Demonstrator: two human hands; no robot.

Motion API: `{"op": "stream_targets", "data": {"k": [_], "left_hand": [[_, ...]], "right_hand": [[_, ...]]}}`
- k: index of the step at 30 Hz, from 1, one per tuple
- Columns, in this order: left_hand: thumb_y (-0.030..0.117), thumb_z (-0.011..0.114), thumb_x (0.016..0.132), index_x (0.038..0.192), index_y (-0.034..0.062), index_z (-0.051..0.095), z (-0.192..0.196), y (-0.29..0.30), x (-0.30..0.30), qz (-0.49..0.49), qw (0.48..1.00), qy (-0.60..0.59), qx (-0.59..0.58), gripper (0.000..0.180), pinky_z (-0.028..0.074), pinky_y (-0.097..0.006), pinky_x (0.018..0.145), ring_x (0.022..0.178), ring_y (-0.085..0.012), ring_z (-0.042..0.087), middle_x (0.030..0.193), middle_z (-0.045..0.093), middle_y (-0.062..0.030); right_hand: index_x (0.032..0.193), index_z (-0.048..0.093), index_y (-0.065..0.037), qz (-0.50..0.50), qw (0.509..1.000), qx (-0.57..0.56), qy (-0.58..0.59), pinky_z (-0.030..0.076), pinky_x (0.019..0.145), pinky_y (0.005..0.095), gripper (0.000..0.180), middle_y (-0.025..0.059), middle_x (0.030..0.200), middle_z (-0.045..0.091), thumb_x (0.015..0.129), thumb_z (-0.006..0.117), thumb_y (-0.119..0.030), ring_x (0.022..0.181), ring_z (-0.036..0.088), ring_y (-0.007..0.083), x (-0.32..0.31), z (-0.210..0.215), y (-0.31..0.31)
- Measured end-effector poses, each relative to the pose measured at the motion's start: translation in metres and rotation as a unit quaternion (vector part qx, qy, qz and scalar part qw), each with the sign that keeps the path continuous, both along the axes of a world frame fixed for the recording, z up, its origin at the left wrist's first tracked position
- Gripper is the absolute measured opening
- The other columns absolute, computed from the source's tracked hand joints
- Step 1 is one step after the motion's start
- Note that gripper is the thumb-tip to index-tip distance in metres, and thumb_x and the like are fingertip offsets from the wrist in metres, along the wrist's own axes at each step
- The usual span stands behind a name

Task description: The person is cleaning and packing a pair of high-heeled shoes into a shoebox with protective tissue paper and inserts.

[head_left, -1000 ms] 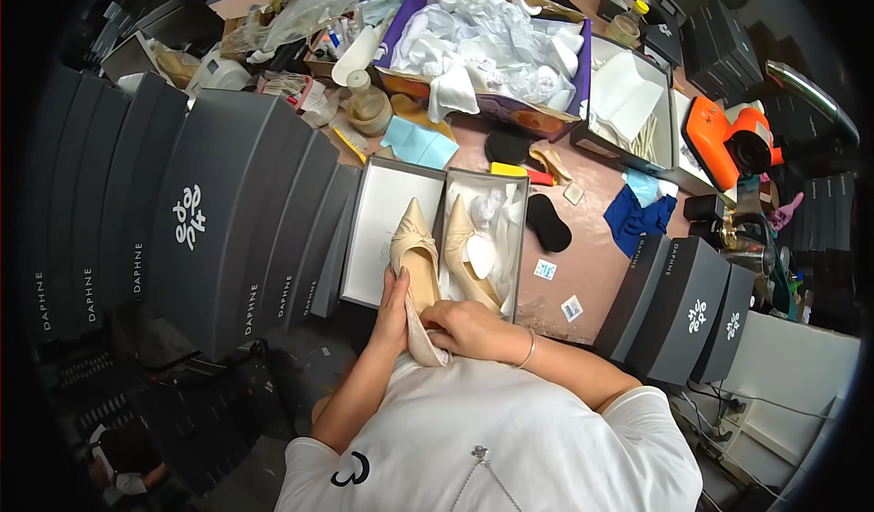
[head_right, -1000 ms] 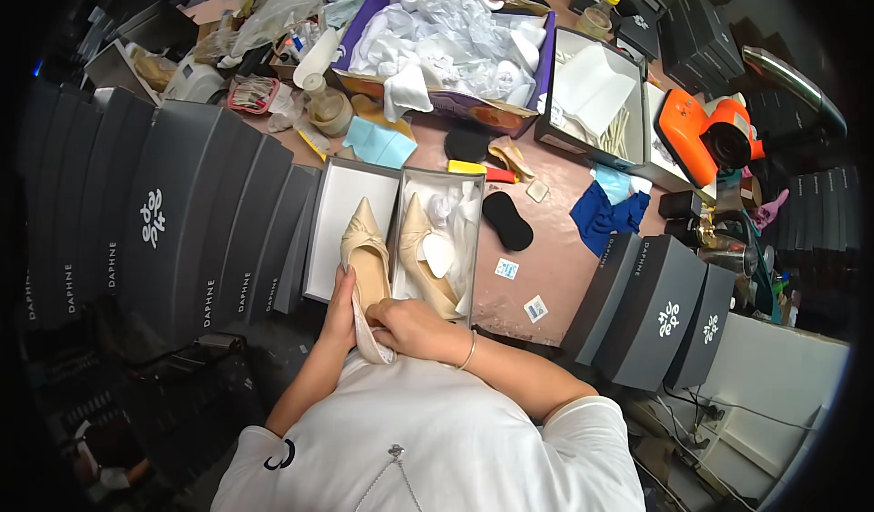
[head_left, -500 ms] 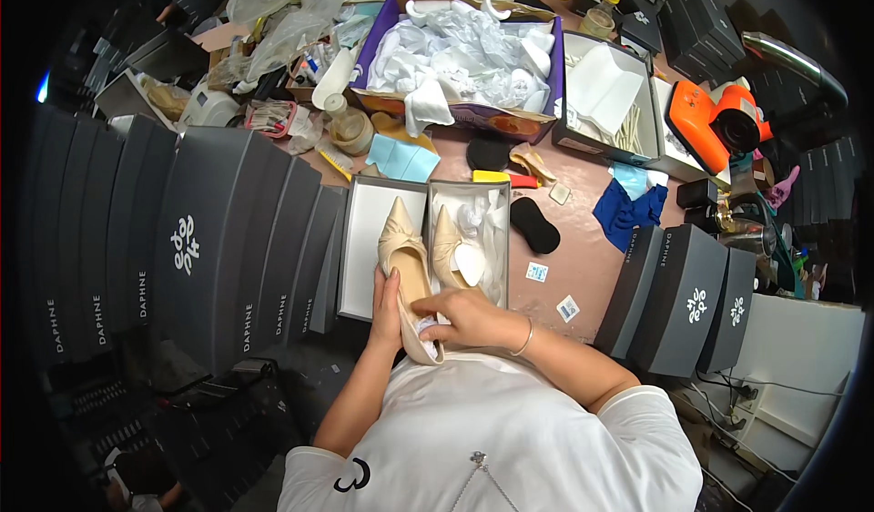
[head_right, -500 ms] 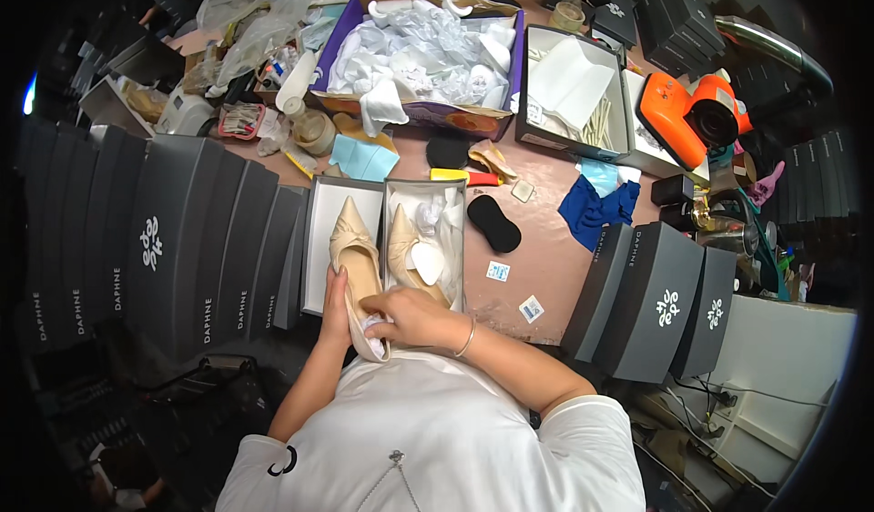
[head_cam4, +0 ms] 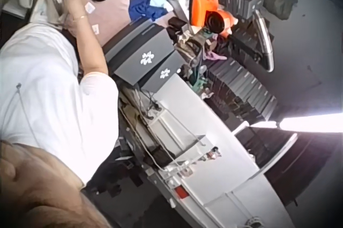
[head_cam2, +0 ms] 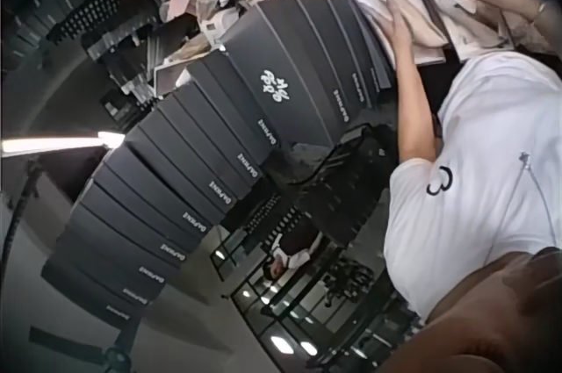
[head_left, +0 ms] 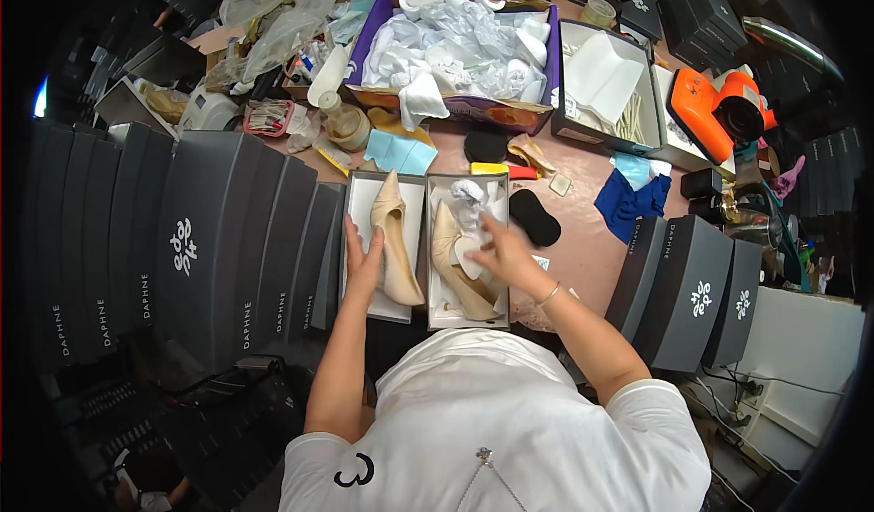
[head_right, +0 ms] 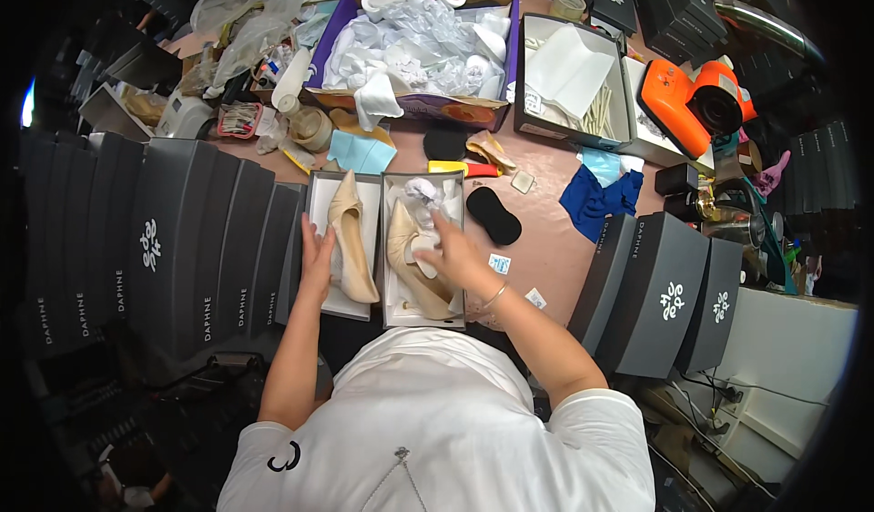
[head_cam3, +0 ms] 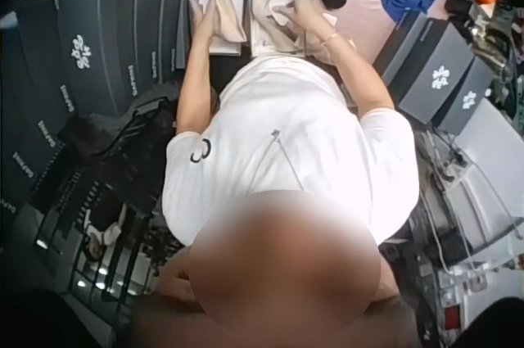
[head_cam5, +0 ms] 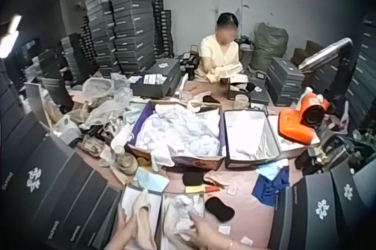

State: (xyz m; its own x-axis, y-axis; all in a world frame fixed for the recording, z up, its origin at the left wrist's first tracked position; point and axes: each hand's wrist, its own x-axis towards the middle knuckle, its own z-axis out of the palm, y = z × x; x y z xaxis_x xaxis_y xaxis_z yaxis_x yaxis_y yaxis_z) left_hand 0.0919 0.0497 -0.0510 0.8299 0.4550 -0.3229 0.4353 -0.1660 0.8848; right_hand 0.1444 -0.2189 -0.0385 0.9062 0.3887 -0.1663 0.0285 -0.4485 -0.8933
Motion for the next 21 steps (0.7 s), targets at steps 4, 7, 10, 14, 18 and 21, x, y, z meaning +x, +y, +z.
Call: {"op": "stream_targets", "data": {"k": [4, 7, 10, 14, 18, 21], "left_hand": [[0.019, 0.062, 0.09, 0.137, 0.0005, 0.041, 0.021, -0.013, -0.002, -0.065, 0.992, -0.095, -0.055, 0.054, 0.039, -0.035, 0.101, 0.128, -0.0243, 0.043, 0.137, 0.043, -0.0197], [0.014, 0.06, 0.091, 0.122, -0.0025, 0.054, 0.034, -0.037, -0.012, -0.072, 0.986, -0.114, 0.101, 0.036, 0.042, -0.032, 0.097, 0.114, -0.0209, 0.053, 0.12, 0.056, -0.0139], [0.007, 0.054, 0.091, 0.118, -0.0052, 0.055, 0.023, -0.047, -0.025, -0.082, 0.987, -0.058, -0.127, 0.029, 0.047, -0.031, 0.091, 0.105, -0.0204, 0.059, 0.11, 0.06, -0.011], [0.003, 0.055, 0.086, 0.127, -0.0062, 0.047, 0.003, -0.076, -0.017, -0.304, 0.952, -0.035, 0.024, 0.043, 0.048, -0.033, 0.093, 0.111, -0.0293, 0.057, 0.12, 0.053, -0.0225], [0.013, 0.071, 0.075, 0.144, 0.0033, 0.025, -0.025, -0.117, 0.037, -0.38, 0.884, -0.106, 0.25, 0.083, 0.035, -0.045, 0.105, 0.128, -0.0464, 0.034, 0.143, 0.023, -0.0317], [0.012, 0.072, 0.073, 0.134, 0.0058, 0.039, -0.044, -0.126, 0.066, -0.381, 0.868, -0.005, 0.318, 0.07, 0.04, -0.046, 0.099, 0.121, -0.046, 0.041, 0.139, 0.032, -0.0284]], "right_hand": [[0.091, 0.059, 0.004, 0.215, 0.95, -0.228, 0.007, 0.051, 0.071, 0.0452, 0.038, 0.0246, 0.081, 0.065, 0.08, 0.068, -0.031, 0.079, 0.064, 0.0405, -0.057, -0.017, 0.016], [0.085, 0.058, 0.003, 0.128, 0.98, -0.148, -0.019, 0.051, 0.067, 0.0468, 0.029, 0.0249, 0.074, 0.063, 0.078, 0.065, -0.024, 0.072, 0.063, 0.0424, -0.067, -0.019, 0.022], [0.082, 0.056, 0.003, 0.113, 0.989, -0.093, -0.037, 0.05, 0.065, 0.0471, 0.022, 0.026, 0.071, 0.06, 0.076, 0.062, -0.017, 0.07, 0.061, 0.043, -0.063, 0.051, 0.001], [0.081, 0.056, 0.002, 0.065, 0.986, -0.145, -0.05, 0.049, 0.064, 0.0465, 0.018, 0.0251, 0.071, 0.06, 0.074, 0.063, -0.013, 0.07, 0.061, 0.0417, -0.052, 0.103, -0.07], [0.083, 0.056, 0.002, 0.004, 0.959, -0.275, -0.071, 0.05, 0.065, 0.0465, 0.017, 0.0235, 0.075, 0.061, 0.074, 0.064, -0.01, 0.071, 0.061, 0.0411, -0.045, 0.056, -0.134], [0.092, 0.059, 0.003, -0.054, 0.94, -0.308, -0.138, 0.049, 0.073, 0.0451, 0.021, 0.0241, 0.086, 0.062, 0.076, 0.064, -0.008, 0.081, 0.061, 0.04, -0.041, 0.025, -0.142]]}}
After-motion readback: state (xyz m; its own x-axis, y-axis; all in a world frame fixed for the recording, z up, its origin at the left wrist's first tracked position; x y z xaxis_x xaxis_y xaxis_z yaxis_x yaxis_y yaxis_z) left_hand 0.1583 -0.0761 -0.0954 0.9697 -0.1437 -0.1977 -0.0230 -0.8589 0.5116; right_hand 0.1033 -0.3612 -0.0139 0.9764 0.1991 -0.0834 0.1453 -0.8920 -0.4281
